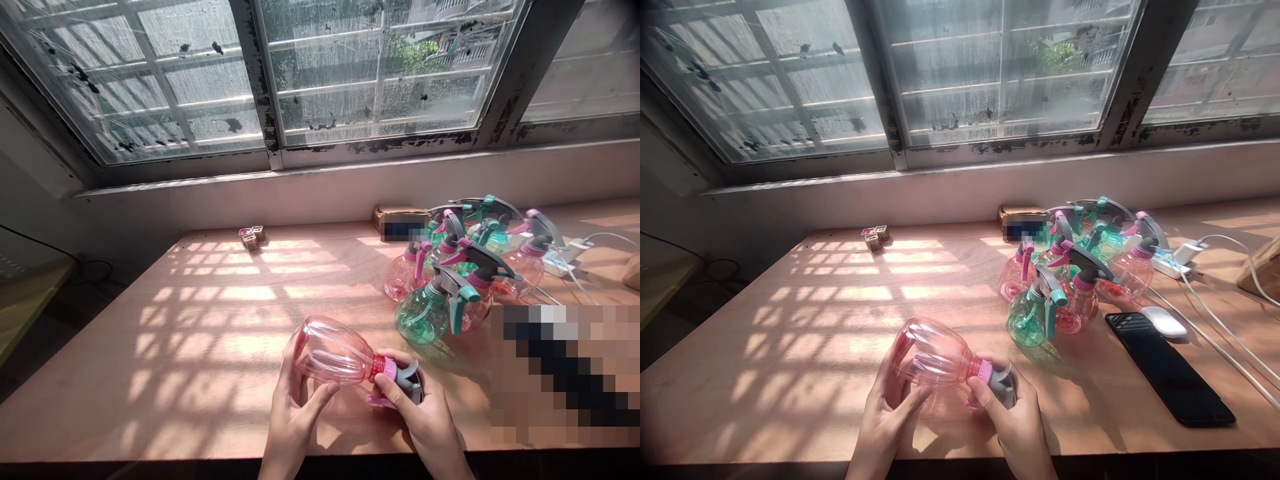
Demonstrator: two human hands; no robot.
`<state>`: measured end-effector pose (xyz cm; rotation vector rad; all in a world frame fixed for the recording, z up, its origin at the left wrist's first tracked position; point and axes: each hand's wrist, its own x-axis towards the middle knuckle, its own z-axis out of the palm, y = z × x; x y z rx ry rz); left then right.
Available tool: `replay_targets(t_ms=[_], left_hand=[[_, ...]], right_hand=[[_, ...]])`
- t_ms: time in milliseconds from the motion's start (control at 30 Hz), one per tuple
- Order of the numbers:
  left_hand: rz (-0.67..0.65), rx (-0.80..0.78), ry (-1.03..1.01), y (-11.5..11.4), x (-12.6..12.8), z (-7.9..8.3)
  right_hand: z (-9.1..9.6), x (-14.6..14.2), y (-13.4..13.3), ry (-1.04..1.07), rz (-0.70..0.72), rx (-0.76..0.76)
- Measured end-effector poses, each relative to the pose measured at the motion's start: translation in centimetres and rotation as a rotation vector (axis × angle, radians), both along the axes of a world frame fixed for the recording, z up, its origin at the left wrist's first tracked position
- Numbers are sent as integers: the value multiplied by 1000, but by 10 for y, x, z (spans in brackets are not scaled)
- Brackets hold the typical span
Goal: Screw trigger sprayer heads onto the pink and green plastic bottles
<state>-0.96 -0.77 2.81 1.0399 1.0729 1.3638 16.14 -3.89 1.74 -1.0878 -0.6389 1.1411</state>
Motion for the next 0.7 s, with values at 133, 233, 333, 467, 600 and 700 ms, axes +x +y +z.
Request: replay_targets(t_ms=[133, 233, 333, 467, 600, 700], left_hand=[[-33, -31, -52, 0, 0, -3], [-23, -18, -41, 0, -2, -7], [-1, -2, 22, 1, -4, -10], [21, -8, 58, 2, -6, -11], [16, -9, -7, 1, -2, -3], [-6, -22, -68, 0, 1, 2]], right_hand=[[-1, 1, 0, -1, 6, 0], [1, 0, 1, -31, 6, 10], [4, -1, 0, -48, 2, 9], [5, -2, -1, -43, 11, 6], [4, -1, 0, -46, 12, 1], [1, 0, 0, -45, 19, 4]])
